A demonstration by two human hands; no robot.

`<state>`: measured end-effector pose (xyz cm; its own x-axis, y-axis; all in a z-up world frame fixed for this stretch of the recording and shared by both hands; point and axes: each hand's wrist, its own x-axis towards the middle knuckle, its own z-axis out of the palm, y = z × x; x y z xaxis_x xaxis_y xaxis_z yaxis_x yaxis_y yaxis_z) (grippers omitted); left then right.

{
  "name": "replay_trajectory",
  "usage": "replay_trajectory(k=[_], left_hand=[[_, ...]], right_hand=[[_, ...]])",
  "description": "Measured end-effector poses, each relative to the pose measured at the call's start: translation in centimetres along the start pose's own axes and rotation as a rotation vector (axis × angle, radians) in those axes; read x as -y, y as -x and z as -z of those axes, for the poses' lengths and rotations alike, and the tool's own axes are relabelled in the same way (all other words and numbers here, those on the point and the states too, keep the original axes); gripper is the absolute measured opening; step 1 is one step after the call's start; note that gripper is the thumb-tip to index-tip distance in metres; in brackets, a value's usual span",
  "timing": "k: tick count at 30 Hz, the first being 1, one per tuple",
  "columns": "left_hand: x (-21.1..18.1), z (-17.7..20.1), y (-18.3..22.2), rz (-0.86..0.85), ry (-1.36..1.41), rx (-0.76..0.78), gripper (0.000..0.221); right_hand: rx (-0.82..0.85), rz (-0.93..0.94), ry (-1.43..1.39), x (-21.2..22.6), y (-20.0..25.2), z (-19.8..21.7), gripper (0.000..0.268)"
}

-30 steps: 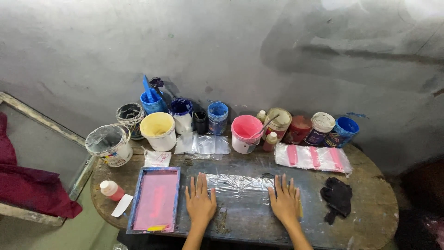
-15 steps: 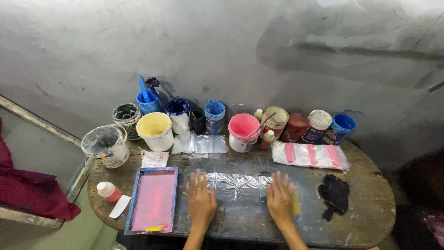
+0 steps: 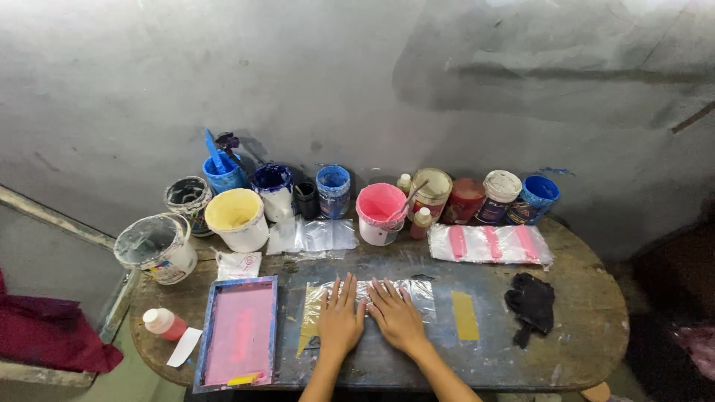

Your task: Applying pink paint to a screen printing frame using a brush at a workbench.

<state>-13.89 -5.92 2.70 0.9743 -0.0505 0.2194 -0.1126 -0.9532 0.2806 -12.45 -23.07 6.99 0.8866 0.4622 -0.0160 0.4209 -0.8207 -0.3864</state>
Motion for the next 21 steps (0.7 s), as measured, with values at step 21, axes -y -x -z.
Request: replay_trajectory(k=[21], left_hand=[[4.5, 2.9, 0.9, 0.013, -0.001, 0.003, 0.066]], right_hand=[[0.138, -0.184, 0.085, -0.2, 3.2, 3.8, 0.074]])
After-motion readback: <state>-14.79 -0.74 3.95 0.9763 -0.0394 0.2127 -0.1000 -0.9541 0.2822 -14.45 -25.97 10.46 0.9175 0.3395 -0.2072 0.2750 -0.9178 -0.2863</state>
